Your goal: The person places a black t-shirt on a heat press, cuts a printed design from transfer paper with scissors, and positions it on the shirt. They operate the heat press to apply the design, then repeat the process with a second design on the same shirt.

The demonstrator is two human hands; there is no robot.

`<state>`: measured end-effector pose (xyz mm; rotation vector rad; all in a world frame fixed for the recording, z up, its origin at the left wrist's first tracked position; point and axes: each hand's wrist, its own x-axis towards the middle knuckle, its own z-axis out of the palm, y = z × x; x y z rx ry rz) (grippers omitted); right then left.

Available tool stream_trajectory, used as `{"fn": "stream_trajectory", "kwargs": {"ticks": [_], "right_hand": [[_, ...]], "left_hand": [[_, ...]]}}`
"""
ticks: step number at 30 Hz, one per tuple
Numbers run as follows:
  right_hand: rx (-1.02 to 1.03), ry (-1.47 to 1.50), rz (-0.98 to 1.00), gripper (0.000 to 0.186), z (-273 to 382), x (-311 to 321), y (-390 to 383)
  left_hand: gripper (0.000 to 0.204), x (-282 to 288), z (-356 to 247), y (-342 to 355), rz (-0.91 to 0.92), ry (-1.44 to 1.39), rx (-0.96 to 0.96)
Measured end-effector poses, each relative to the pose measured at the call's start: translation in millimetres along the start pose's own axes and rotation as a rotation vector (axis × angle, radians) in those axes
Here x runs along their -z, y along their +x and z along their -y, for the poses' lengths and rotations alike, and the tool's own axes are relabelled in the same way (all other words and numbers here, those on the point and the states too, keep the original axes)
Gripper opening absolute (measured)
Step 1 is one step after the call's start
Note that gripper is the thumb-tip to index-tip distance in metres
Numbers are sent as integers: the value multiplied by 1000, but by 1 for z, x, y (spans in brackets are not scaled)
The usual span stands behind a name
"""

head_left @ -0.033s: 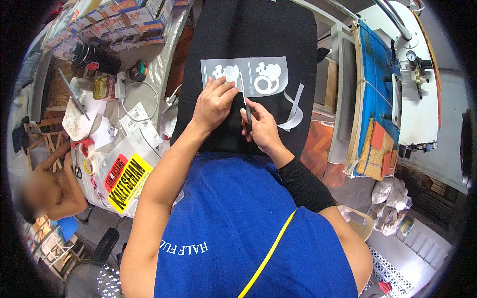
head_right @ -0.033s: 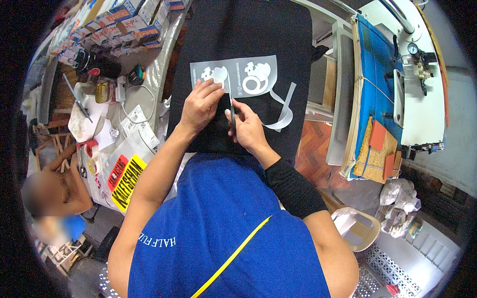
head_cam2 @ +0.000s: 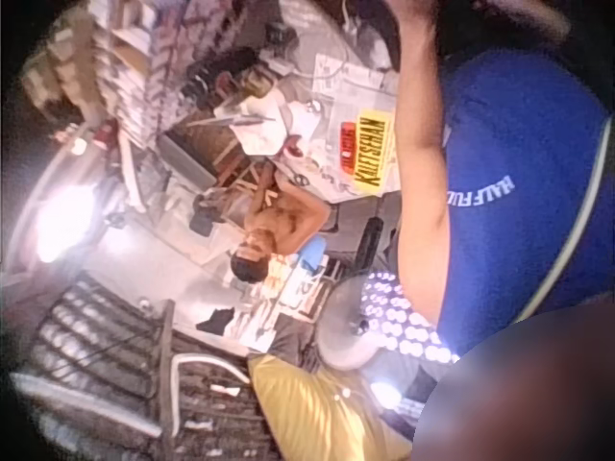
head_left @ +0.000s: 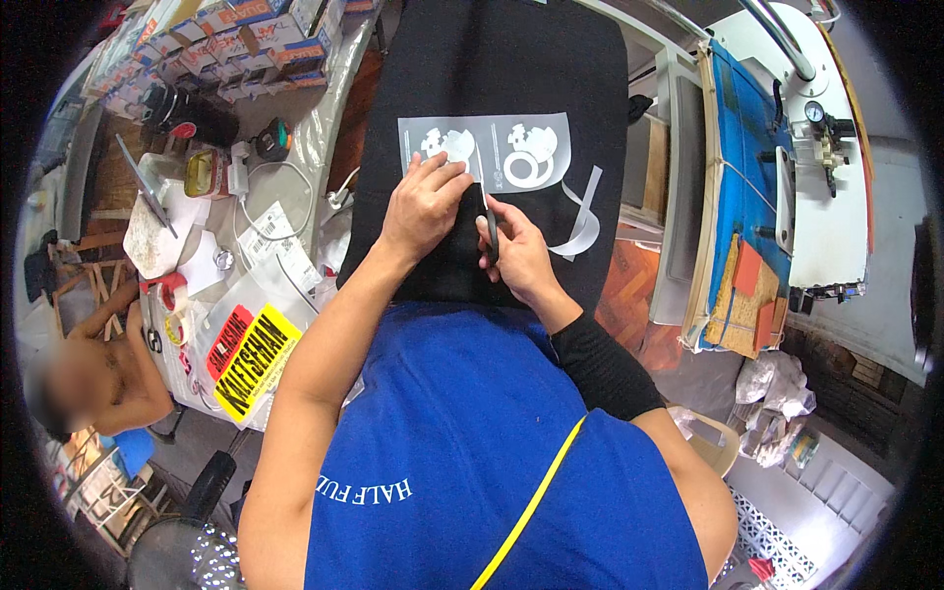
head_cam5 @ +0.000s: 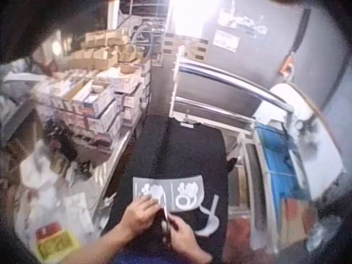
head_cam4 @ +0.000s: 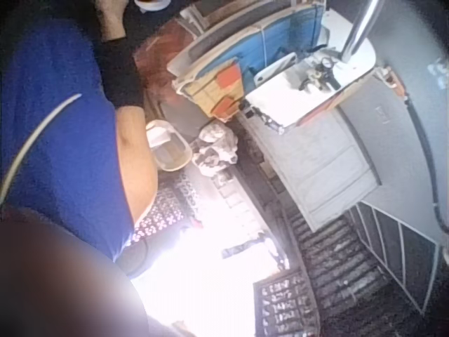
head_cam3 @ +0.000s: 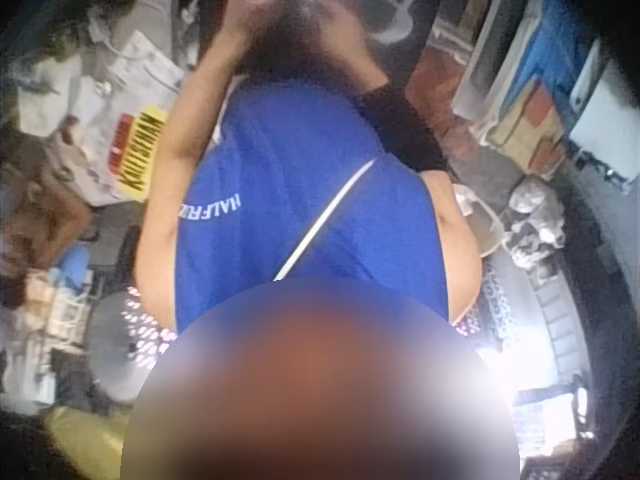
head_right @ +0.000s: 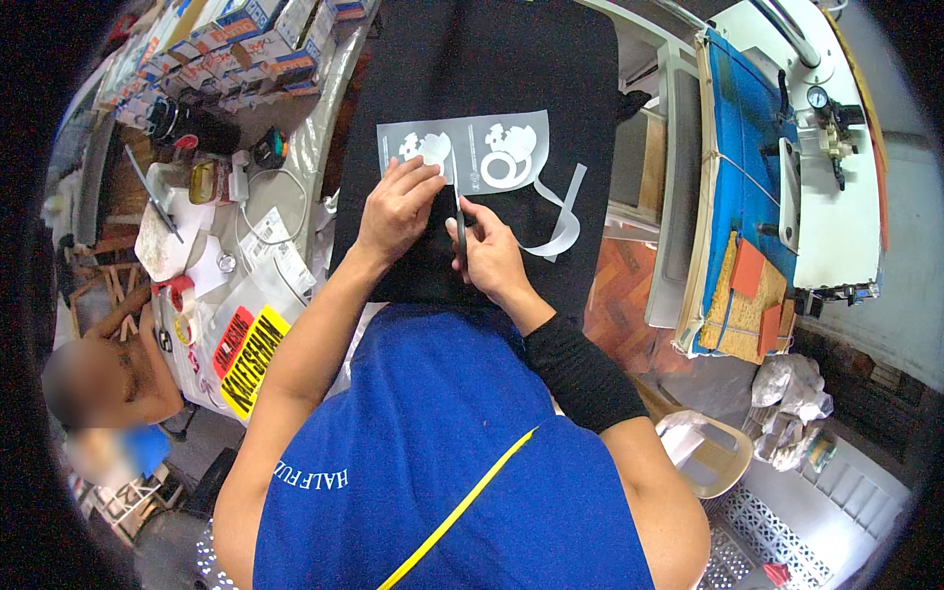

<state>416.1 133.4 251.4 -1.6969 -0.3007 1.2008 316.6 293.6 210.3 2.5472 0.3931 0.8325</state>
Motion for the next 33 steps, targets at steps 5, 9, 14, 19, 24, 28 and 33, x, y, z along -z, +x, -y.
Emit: {"fn": "stream_trajectory", "kwargs": {"ticks": [5,9,14,19,24,28,33], "right_hand": [[23,58,3,48,3,-1,5],[40,92,-1,52,6,1,14],[69,61,17,54,10,3,9],[197,74,-21,52,14,33,-32],[521,-209,-678,54,24,103,-48],[515,-335,-737,56,19,130,-39],[771,-932,-590,37,2,123,-24]], "left_hand": [[28,1,-2,-4,6,-19,-14],[29,0,-3,-8,-3,-42,-16],[29,6,-8,-10,52,-44,31],[41,8,-36,0,37,15,30],[53,-30,-61,33,103,161,-74],[50,-48,-63,39,252,169,-114],[41,-54,-62,32,275,180,-152]]}}
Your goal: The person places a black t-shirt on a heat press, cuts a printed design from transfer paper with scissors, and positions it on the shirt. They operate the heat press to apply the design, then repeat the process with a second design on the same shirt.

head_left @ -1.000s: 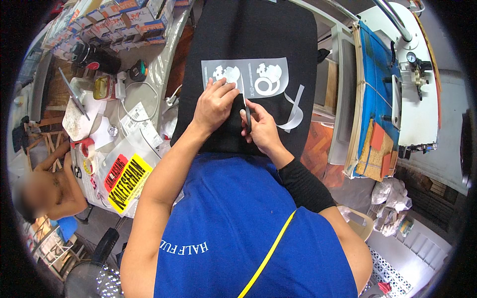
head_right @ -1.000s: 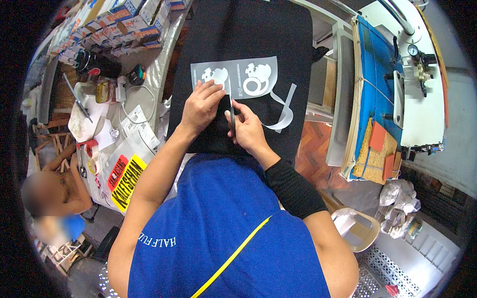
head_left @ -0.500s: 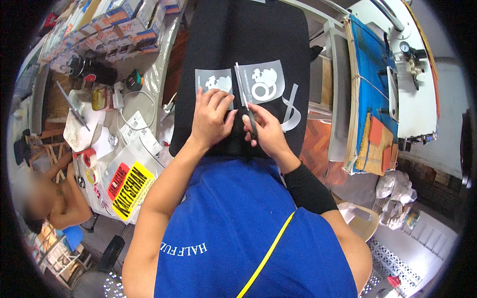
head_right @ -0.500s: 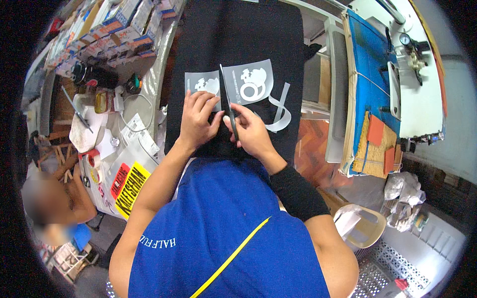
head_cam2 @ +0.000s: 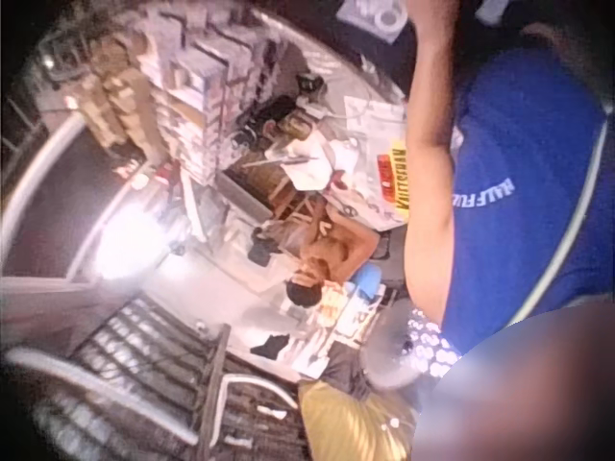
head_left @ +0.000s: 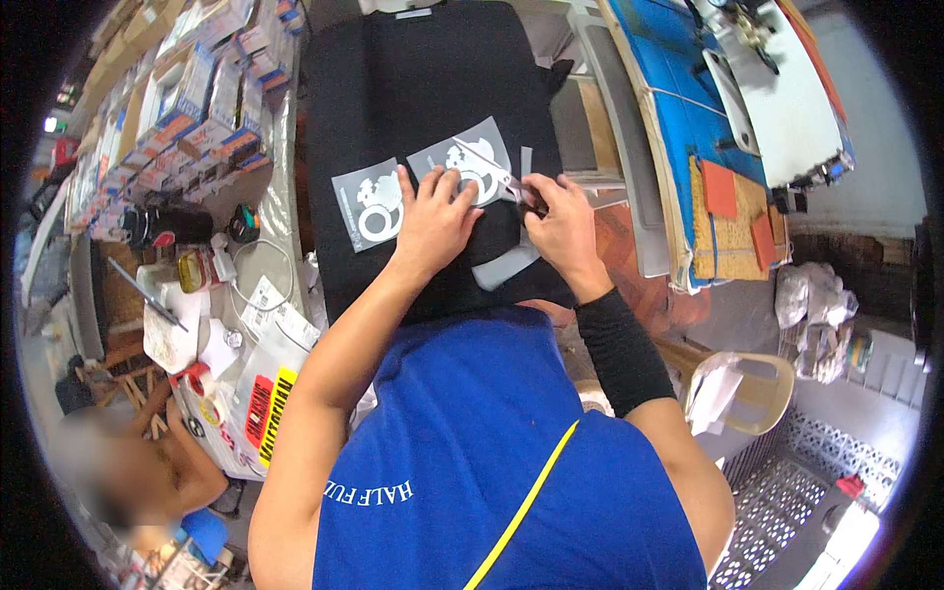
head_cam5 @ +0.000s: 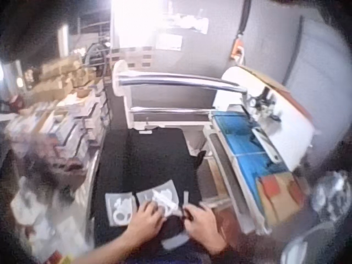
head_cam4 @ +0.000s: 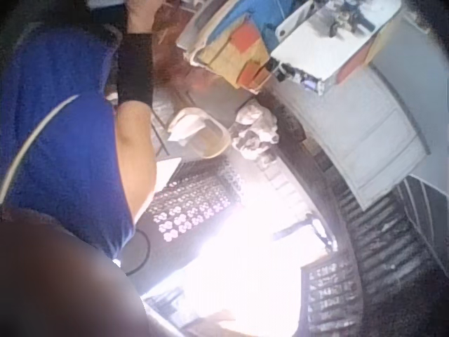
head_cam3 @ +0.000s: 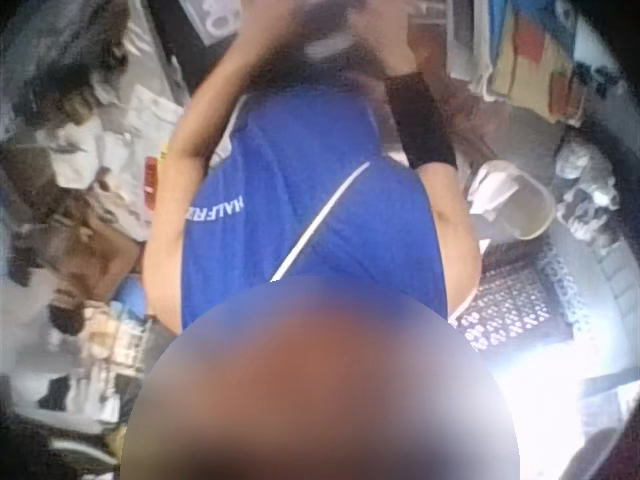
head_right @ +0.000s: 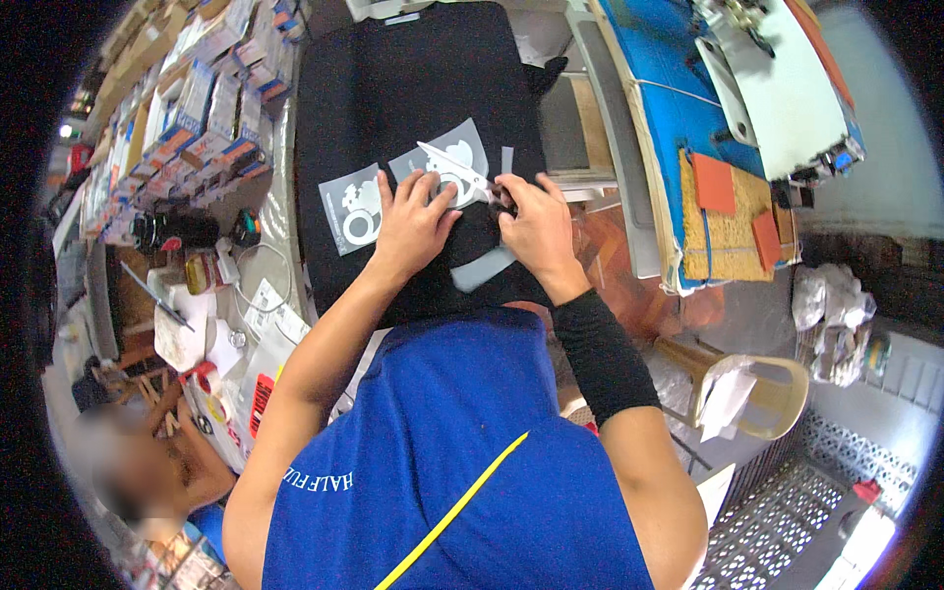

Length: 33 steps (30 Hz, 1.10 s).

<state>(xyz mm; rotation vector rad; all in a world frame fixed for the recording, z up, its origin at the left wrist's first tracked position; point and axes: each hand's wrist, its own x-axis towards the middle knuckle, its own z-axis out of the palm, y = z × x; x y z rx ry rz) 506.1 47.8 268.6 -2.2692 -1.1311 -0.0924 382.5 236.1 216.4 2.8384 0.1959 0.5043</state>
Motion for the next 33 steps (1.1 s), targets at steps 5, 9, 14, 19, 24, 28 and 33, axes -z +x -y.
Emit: {"fn": "stream_trajectory", "kwargs": {"ticks": [5,9,14,19,24,28,33], "right_hand": [[-145,-31,-514,41,-35,44,14],[-371,363,-553,37,-39,65,-2],[-681,821,-418,52,-27,50,-43],[-716,1007,-471,48,-17,36,-53],[-739,1340,-171,49,28,18,-50],[-381,882,-56,52,37,1,-19],[113,273,141,69,9,-14,18]], "left_hand": [[38,2,0,-1,-22,-13,7],[41,8,-11,8,50,22,49],[38,-4,-50,26,-16,-149,-160],[14,5,-67,16,64,-793,-16],[17,40,-61,-14,642,-1476,388],[17,75,-8,-85,460,-1441,590],[15,89,44,-259,268,-1567,1099]]}}
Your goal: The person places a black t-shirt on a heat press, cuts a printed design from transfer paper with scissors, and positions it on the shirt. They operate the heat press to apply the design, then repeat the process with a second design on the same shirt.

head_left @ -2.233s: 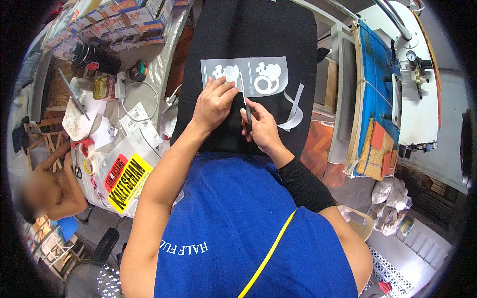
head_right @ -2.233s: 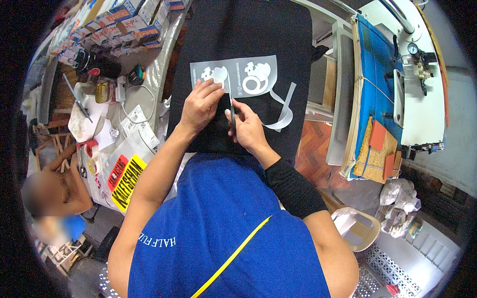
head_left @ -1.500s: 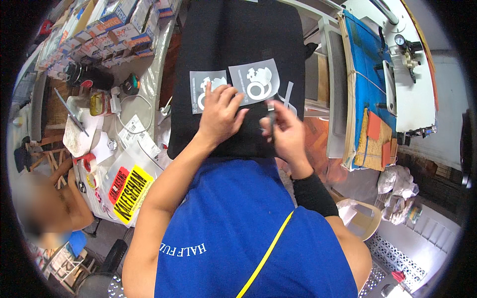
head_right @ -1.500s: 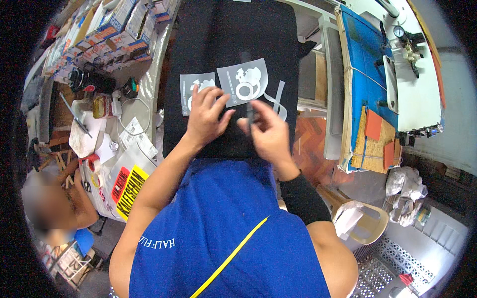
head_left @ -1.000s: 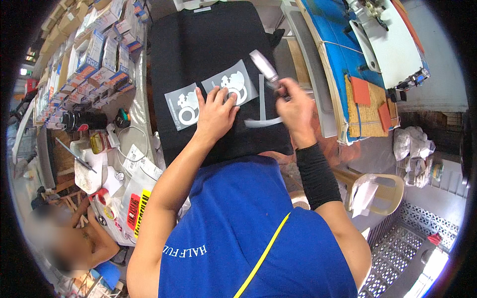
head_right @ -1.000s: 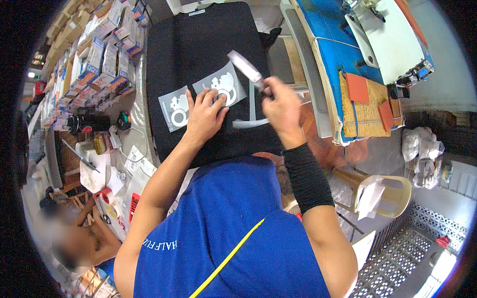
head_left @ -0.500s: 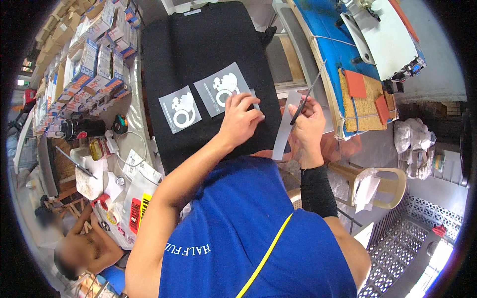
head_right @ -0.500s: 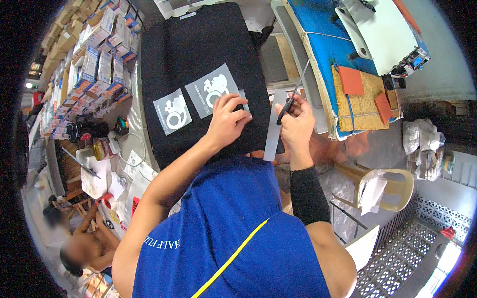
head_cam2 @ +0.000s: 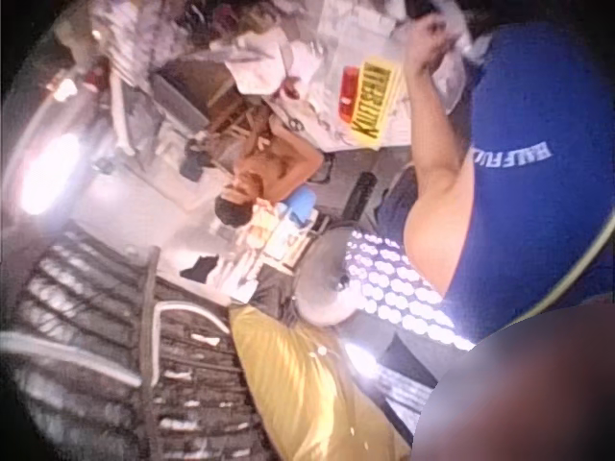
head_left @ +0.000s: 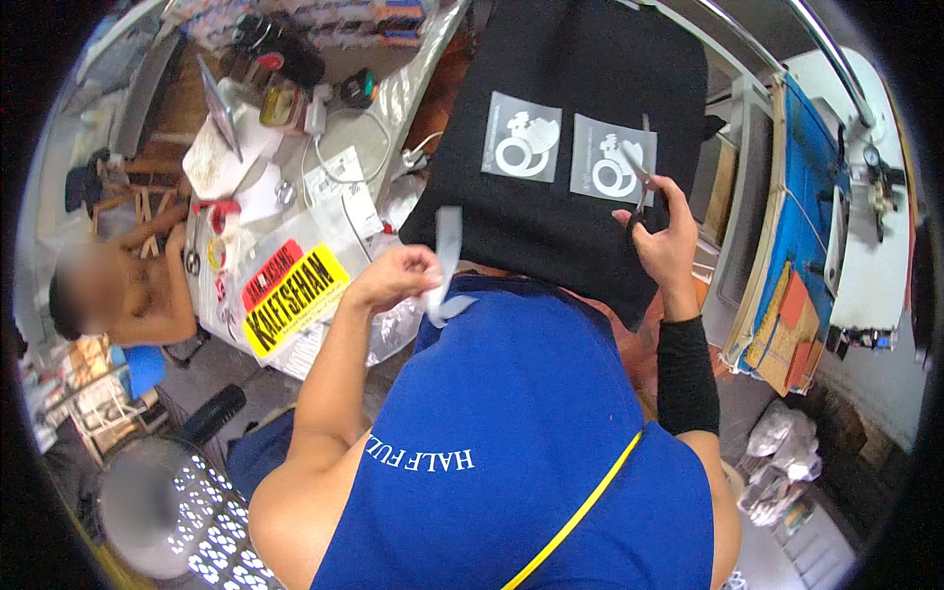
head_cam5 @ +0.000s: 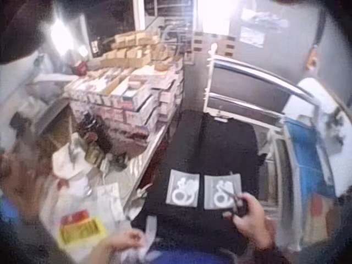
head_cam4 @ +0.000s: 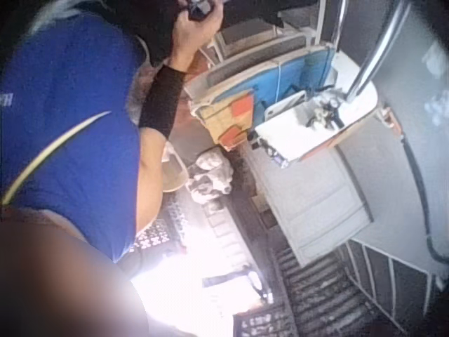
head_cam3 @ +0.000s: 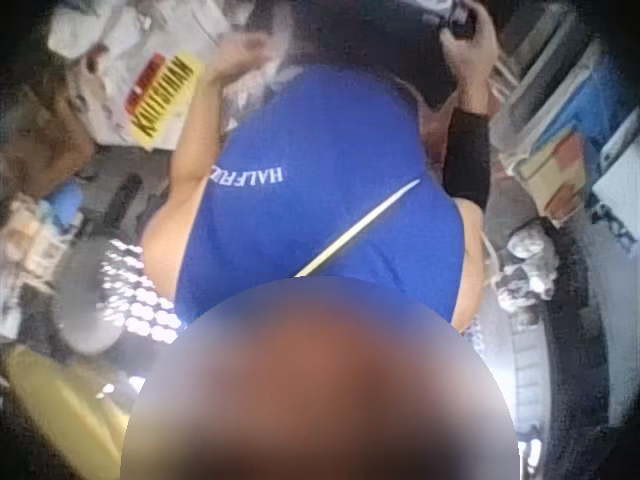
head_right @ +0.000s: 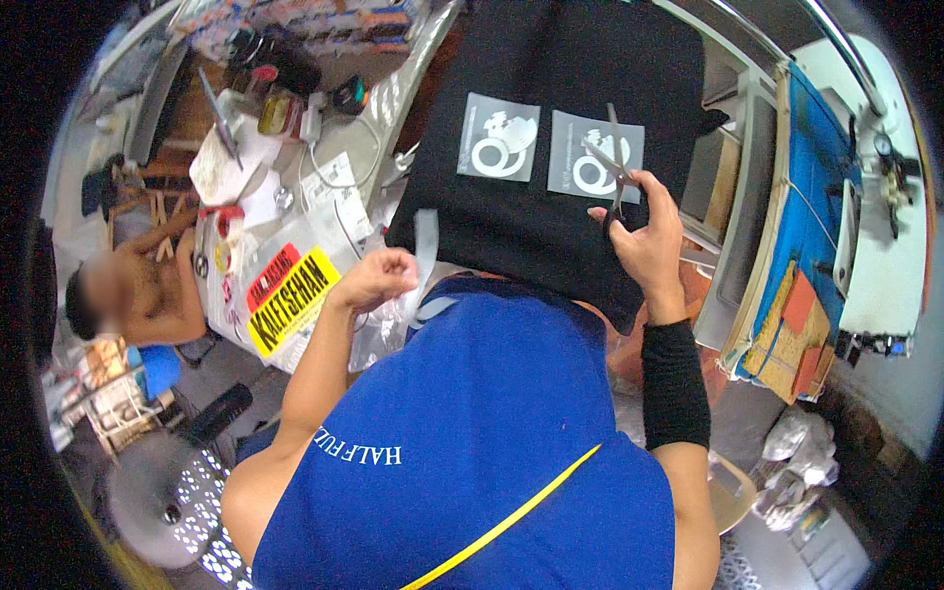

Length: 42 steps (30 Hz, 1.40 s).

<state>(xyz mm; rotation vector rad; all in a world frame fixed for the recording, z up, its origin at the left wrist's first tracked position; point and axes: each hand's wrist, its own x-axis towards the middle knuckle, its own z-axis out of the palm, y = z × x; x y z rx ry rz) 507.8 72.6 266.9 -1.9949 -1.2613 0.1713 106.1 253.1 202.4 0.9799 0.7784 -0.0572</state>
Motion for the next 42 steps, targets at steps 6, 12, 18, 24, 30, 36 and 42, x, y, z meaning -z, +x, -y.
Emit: {"fn": "stream_trajectory", "kwargs": {"ticks": [6,12,18,24,30,36,42], "right_hand": [[212,-332,351,74,-10,-10,24],[291,-455,497,83,1,14,-26],[472,-402,345,57,-10,34,-68],[-178,-2,-177,46,-30,58,-134],[-694,-51,-380,46,-55,53,-261],[-964,-57,-81,34,-140,-22,-290],[-1249,113,-180,38,-245,-111,-199]], "left_hand": [[4,67,187,0,-363,-189,372],[45,116,288,106,-1248,-1229,-327],[91,141,304,172,-862,347,263],[70,129,285,160,-523,1042,345],[69,106,217,158,-49,1513,285],[70,125,184,178,23,1544,483],[61,94,122,144,89,1664,365]]}}
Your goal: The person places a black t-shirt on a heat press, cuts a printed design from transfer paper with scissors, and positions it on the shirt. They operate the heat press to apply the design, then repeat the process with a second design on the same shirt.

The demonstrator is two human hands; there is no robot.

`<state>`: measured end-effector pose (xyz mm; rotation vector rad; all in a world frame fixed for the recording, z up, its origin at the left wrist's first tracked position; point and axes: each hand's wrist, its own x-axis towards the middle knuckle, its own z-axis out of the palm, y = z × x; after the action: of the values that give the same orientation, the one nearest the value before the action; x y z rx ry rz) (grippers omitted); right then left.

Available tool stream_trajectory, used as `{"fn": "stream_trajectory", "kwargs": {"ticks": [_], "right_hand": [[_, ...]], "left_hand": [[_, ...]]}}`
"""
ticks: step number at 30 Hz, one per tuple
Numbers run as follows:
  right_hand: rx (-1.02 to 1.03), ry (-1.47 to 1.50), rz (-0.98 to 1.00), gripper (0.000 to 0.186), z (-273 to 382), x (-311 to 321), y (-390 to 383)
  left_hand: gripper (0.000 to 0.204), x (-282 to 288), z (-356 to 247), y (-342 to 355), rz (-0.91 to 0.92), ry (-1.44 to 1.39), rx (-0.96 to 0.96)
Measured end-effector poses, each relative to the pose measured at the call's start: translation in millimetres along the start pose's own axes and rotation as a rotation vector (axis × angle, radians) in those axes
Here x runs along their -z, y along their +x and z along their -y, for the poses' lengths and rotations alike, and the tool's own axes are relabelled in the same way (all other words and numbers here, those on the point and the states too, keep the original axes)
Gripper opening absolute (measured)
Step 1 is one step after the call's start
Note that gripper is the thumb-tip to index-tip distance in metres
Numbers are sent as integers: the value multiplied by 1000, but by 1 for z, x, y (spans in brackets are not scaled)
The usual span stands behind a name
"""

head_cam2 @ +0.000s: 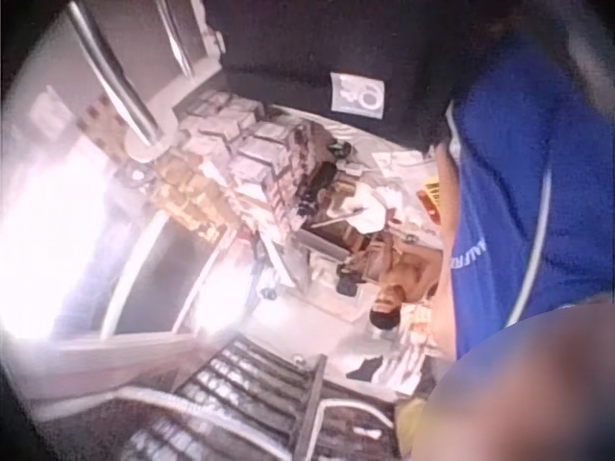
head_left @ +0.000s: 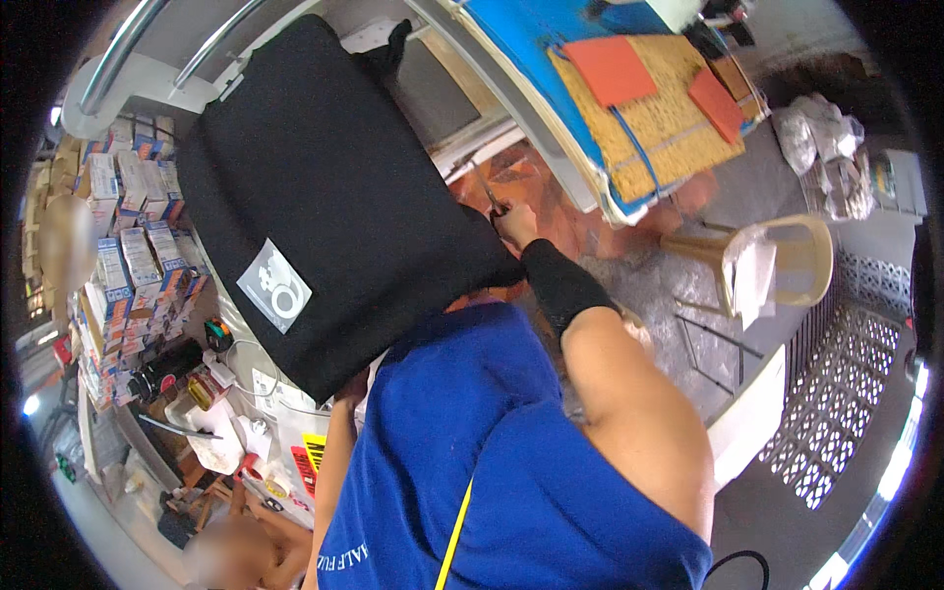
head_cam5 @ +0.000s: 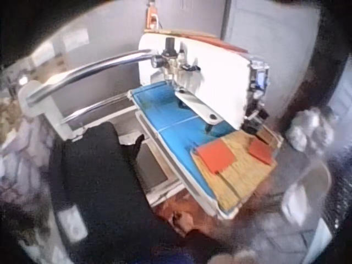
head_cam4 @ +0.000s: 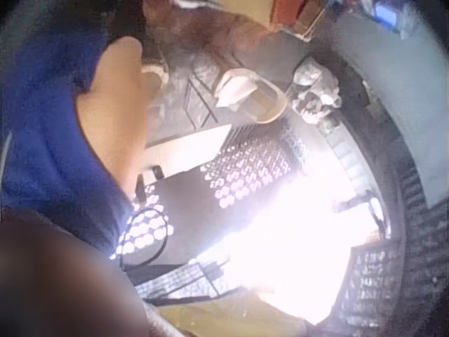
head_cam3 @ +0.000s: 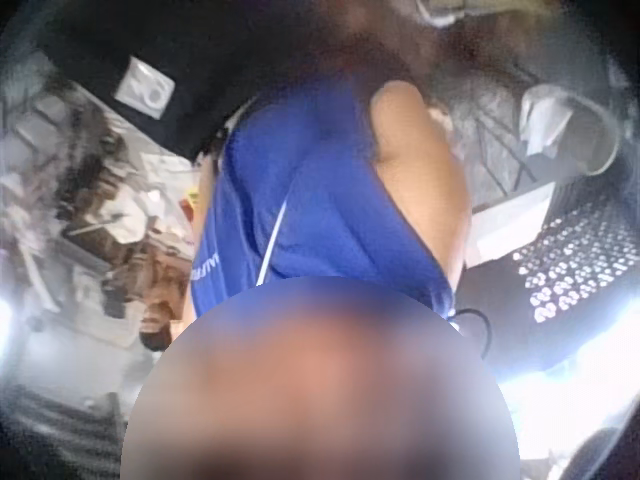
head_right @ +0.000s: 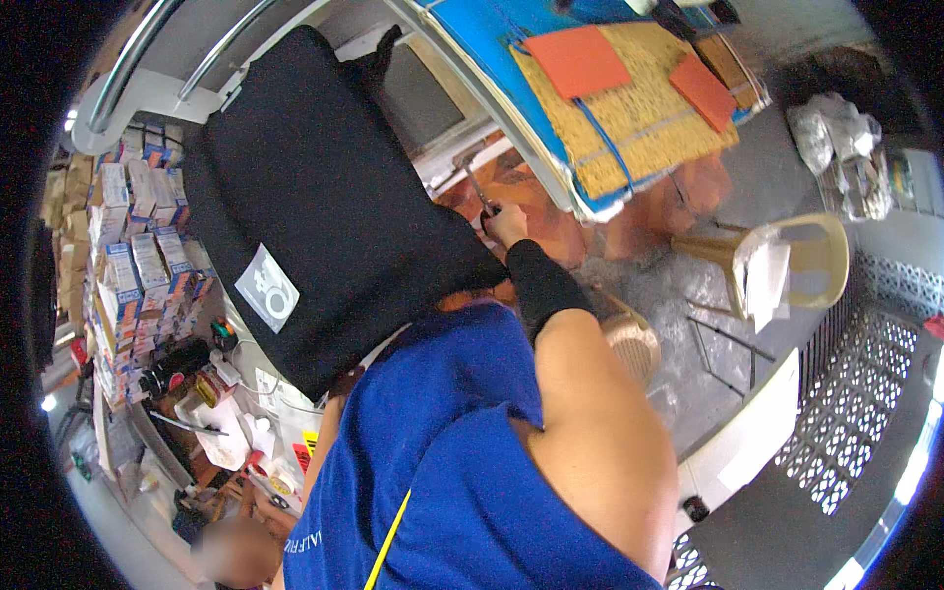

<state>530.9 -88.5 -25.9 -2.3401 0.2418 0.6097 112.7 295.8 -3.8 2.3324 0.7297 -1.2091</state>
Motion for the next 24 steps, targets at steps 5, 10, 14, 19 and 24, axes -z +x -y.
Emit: {"fn": "stream_trajectory", "kwargs": {"ticks": [5,10,14,19,24], "right_hand": [[-183,800,-145,33,45,-47,68],[-79,587,6,21,24,-20,49],[402,173,260,27,-12,38,-3],[-74,191,310,31,-53,86,-76],[282,-63,-119,32,-34,86,-118]], "left_hand": [[44,-4,0,-47,-54,-407,61],[34,19,-2,-87,1,-602,7],[32,117,-15,-143,211,-773,386],[38,231,-36,-193,-420,-401,301],[48,262,-148,-135,-1228,-407,-110]]}}
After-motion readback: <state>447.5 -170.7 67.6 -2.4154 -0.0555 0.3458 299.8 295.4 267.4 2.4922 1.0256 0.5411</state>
